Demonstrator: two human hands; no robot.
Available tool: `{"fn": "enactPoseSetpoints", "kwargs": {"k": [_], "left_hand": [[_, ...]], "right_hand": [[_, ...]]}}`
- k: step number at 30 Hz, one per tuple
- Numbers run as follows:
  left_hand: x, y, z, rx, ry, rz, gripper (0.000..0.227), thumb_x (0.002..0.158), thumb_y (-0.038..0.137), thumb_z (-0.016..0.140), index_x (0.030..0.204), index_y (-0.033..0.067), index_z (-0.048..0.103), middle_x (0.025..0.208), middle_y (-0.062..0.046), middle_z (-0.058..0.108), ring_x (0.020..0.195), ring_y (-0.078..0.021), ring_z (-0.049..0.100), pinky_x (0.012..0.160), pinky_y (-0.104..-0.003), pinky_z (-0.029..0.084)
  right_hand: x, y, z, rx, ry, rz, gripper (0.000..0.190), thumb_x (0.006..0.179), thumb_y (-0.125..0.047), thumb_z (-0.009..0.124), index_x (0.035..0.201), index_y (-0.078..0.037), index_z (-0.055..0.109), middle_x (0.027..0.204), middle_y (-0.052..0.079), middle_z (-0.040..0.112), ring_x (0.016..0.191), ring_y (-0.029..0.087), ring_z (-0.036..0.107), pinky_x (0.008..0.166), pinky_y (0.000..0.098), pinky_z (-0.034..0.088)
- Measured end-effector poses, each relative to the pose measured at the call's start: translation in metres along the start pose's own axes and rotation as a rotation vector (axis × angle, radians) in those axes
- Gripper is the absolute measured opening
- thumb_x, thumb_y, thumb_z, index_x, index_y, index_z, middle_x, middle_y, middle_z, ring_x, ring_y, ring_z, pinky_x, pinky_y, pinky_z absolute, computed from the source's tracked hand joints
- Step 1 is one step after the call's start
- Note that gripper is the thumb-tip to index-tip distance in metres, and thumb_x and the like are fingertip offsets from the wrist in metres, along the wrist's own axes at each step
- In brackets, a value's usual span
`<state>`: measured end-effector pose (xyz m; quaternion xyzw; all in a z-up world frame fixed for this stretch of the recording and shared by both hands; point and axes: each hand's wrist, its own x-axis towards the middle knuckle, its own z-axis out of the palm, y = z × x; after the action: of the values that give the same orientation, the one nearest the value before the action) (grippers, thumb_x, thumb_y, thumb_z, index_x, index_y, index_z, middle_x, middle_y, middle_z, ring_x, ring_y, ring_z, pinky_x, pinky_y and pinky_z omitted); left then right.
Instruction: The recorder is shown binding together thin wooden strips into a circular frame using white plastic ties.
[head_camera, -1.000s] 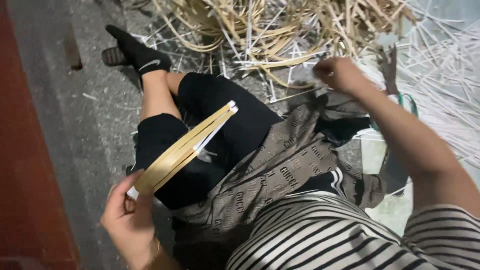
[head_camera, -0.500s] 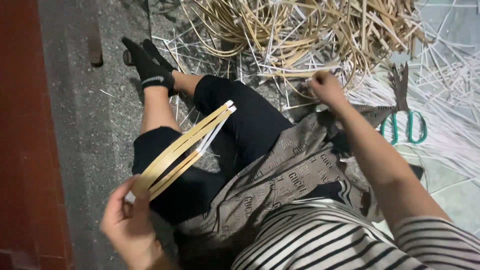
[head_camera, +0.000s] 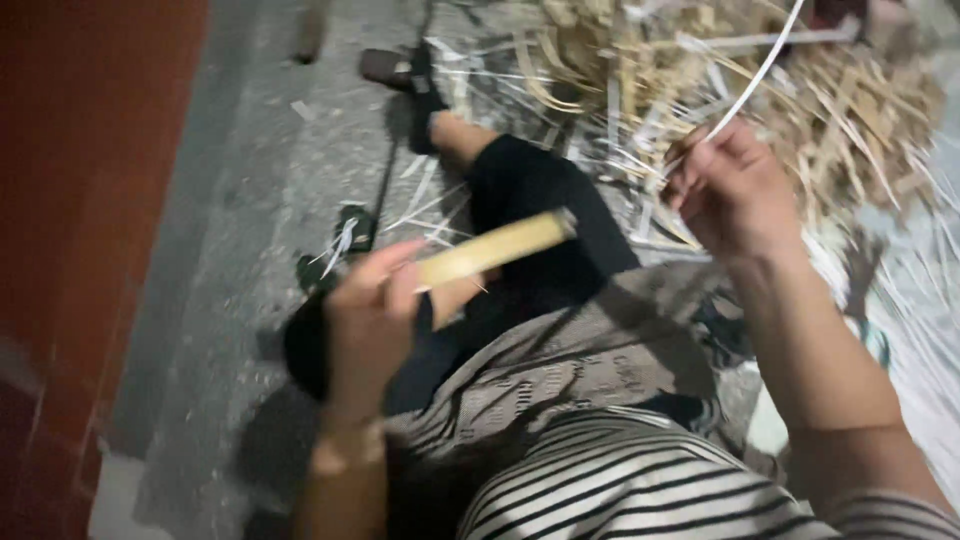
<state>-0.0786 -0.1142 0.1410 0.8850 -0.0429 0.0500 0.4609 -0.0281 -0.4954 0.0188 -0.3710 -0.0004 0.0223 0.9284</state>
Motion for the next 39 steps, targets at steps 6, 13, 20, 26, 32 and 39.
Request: {"fn": "enactPoseSetpoints", "kwargs": {"k": [6, 13, 20, 26, 32, 39], "left_hand": [[0.01, 0.025, 0.038, -0.203, -0.194, 0.037, 0.035, 0.093, 0.021, 0.072, 0.125, 0.0075, 0.067, 0.087, -0.01, 0.077, 0.073, -0.0153, 0.075, 0.065, -0.03, 0.06], [0.007, 0.001, 0.038, -0.145, -0.054, 0.211, 0.018, 0.1, 0.021, 0.073, 0.113, 0.0092, 0.072, 0.102, -0.011, 0.076, 0.092, -0.0234, 0.076, 0.078, -0.032, 0.058], [-0.015, -0.055, 0.009, -0.214, -0.042, 0.146, 0.034, 0.088, 0.014, 0.083, 0.12, 0.0075, 0.072, 0.107, -0.009, 0.073, 0.096, -0.0219, 0.072, 0.084, -0.031, 0.057], [-0.039, -0.103, 0.0, -0.064, -0.092, 0.087, 0.028, 0.09, 0.02, 0.079, 0.109, 0.0025, 0.068, 0.101, -0.011, 0.072, 0.096, -0.0234, 0.07, 0.083, -0.032, 0.055], [-0.018, -0.12, 0.004, -0.184, -0.364, -0.294, 0.022, 0.098, 0.026, 0.068, 0.1, 0.0041, 0.07, 0.073, -0.007, 0.064, 0.067, -0.0135, 0.056, 0.062, -0.032, 0.048], [-0.012, -0.15, 0.013, -0.24, -0.333, -0.172, 0.021, 0.098, 0.022, 0.067, 0.094, 0.0023, 0.068, 0.074, -0.003, 0.066, 0.071, -0.0093, 0.058, 0.065, -0.03, 0.049]], "right_hand": [[0.005, 0.041, 0.111, -0.306, -0.138, 0.128, 0.01, 0.103, -0.008, 0.069, 0.111, -0.003, 0.065, 0.099, 0.009, 0.071, 0.083, 0.015, 0.068, 0.073, 0.0291, 0.057], [-0.002, 0.049, 0.135, -0.409, -0.207, 0.014, 0.013, 0.103, -0.005, 0.068, 0.114, -0.003, 0.062, 0.102, 0.009, 0.071, 0.089, 0.015, 0.068, 0.079, 0.0283, 0.056], [0.031, 0.121, 0.103, -0.505, -0.178, -0.077, 0.014, 0.108, -0.004, 0.066, 0.121, -0.003, 0.062, 0.106, 0.006, 0.069, 0.092, 0.014, 0.067, 0.085, 0.0287, 0.056], [0.014, 0.194, 0.11, -0.708, -0.271, 0.049, 0.009, 0.107, -0.004, 0.065, 0.116, -0.002, 0.063, 0.103, 0.003, 0.068, 0.088, 0.009, 0.064, 0.078, 0.0266, 0.054], [0.014, 0.199, 0.112, -0.899, -0.365, -0.129, 0.01, 0.107, -0.002, 0.066, 0.117, 0.0, 0.064, 0.108, 0.005, 0.07, 0.097, 0.01, 0.067, 0.086, 0.0248, 0.055], [0.025, 0.208, 0.11, -0.795, -0.409, -0.031, 0.008, 0.104, -0.002, 0.069, 0.11, -0.001, 0.065, 0.106, 0.006, 0.068, 0.086, 0.008, 0.066, 0.074, 0.0238, 0.054]]}}
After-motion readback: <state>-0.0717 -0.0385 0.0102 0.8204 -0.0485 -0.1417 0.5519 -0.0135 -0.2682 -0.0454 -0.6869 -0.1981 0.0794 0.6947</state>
